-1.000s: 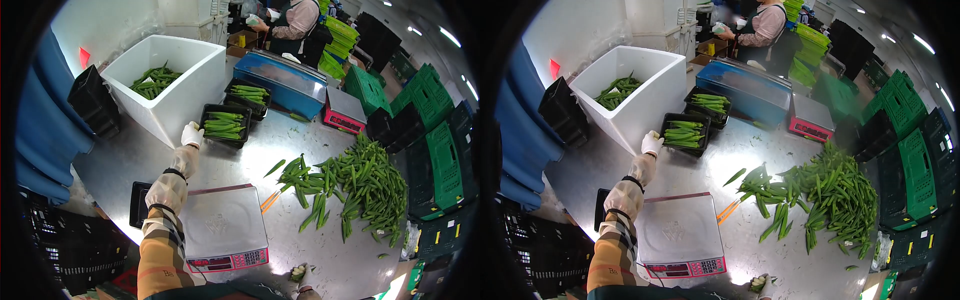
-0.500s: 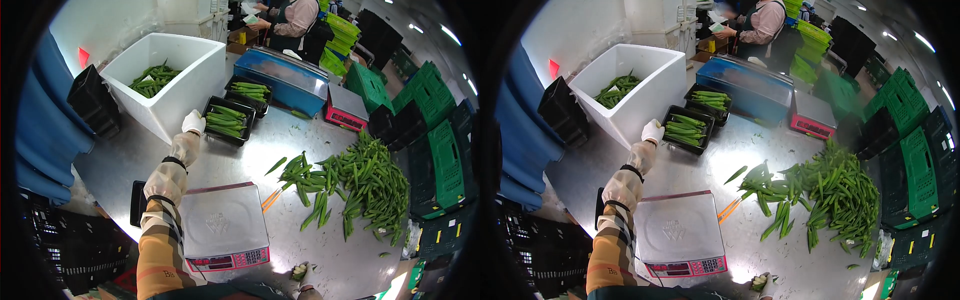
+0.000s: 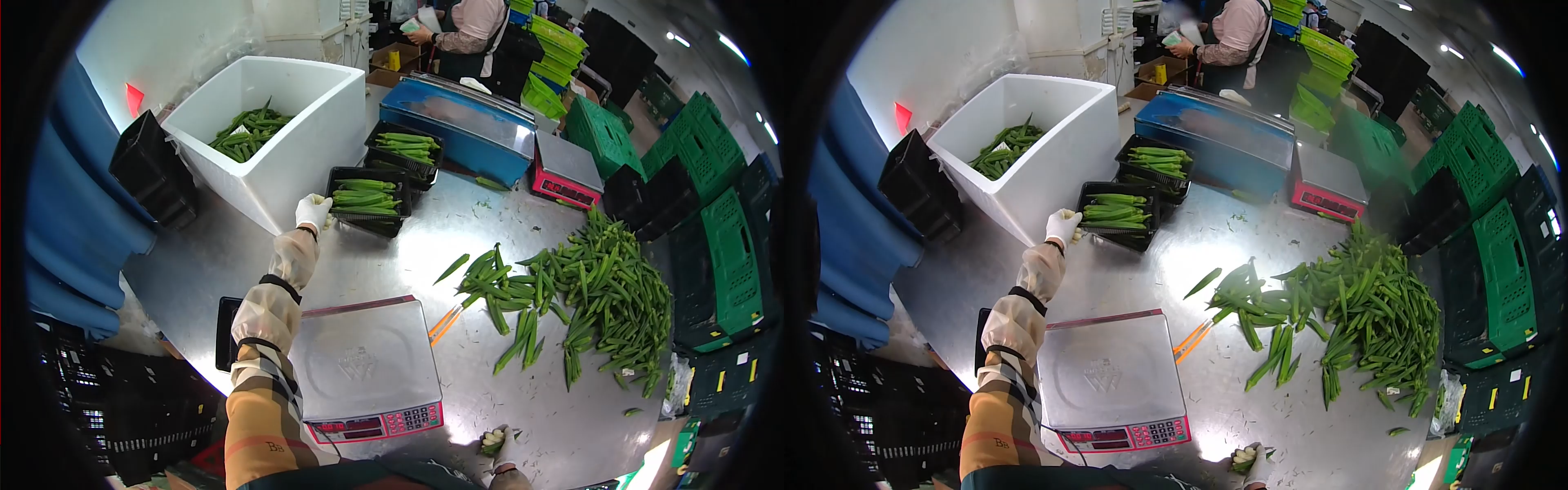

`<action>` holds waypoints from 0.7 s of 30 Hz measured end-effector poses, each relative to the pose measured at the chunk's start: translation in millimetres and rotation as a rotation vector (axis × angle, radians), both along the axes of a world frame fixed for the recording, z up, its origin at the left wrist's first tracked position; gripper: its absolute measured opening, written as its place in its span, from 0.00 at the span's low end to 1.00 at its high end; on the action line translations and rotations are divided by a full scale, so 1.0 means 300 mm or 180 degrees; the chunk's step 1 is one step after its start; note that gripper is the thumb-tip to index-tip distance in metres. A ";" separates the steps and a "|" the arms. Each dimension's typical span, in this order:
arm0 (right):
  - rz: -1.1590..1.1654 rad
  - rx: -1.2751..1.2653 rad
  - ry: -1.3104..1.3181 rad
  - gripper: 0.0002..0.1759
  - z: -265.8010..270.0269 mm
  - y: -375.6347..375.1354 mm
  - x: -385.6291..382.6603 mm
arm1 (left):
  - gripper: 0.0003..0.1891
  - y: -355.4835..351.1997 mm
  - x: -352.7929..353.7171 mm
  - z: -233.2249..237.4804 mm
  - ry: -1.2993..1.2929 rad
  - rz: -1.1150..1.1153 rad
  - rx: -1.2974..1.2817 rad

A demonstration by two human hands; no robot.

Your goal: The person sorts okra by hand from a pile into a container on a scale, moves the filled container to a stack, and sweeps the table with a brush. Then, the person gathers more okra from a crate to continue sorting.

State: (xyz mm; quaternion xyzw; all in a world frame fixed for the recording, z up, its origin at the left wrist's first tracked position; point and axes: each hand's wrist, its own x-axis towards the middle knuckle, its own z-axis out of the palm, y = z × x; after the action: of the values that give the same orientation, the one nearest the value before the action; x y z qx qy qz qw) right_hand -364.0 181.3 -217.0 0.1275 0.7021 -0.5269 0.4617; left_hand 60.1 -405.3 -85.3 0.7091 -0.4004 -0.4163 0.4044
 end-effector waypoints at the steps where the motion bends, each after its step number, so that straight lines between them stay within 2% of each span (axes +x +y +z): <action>1: -0.0007 -0.0004 0.0001 0.13 0.001 -0.001 0.000 | 0.12 0.001 0.000 0.004 0.0156 -0.0035 0.0064; 4: -0.0024 -0.0028 0.0003 0.13 0.001 -0.007 -0.001 | 0.18 0.006 0.000 0.016 0.0017 -0.0150 0.0121; 7: -0.0070 -0.0054 0.0013 0.12 0.009 -0.007 0.003 | 0.21 0.036 0.005 0.018 -0.0287 0.0019 -0.0187; 8: -0.0077 -0.0069 0.0023 0.12 0.011 -0.008 0.005 | 0.25 0.032 0.035 -0.022 -0.0364 0.0002 -0.0162; 11: -0.0166 -0.0155 0.0050 0.12 0.027 -0.021 0.014 | 0.28 0.116 0.130 -0.092 -0.1080 0.0185 -0.1063; 13: -0.0151 -0.0207 0.0046 0.12 0.009 -0.009 0.004 | 0.29 0.312 0.168 0.044 -0.0712 0.0147 -0.1224; 15: -0.0020 -0.0186 0.0067 0.11 -0.021 0.006 -0.007 | 0.26 0.450 0.311 0.003 -0.1137 0.0190 -0.1870; 17: -0.0096 -0.0400 0.0203 0.15 0.021 -0.017 0.011 | 0.22 0.611 0.469 -0.073 -0.1421 0.0250 -0.1999; 18: -0.0149 -0.0513 0.0264 0.17 0.037 -0.024 0.025 | 0.18 0.719 0.509 -0.073 -0.1679 0.0232 -0.1814; 19: -0.0109 -0.0625 0.0032 0.17 0.019 -0.016 0.016 | 0.15 0.832 0.536 -0.070 -0.2302 0.0150 -0.1389; 20: -0.0077 -0.0741 -0.0202 0.16 0.000 -0.008 -0.006 | 0.15 0.924 0.578 -0.126 -0.2610 -0.0057 -0.1316; 21: -0.0049 -0.0857 -0.0433 0.16 -0.016 0.006 -0.011 | 0.17 1.019 0.585 -0.153 -0.2847 -0.0165 -0.0832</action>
State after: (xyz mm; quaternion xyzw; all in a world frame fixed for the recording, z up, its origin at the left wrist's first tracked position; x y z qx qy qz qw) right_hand -367.2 183.1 -221.9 0.1051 0.5912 -0.6099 0.5172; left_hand 235.4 -99.5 -131.1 0.7518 -0.6022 -0.0258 0.2675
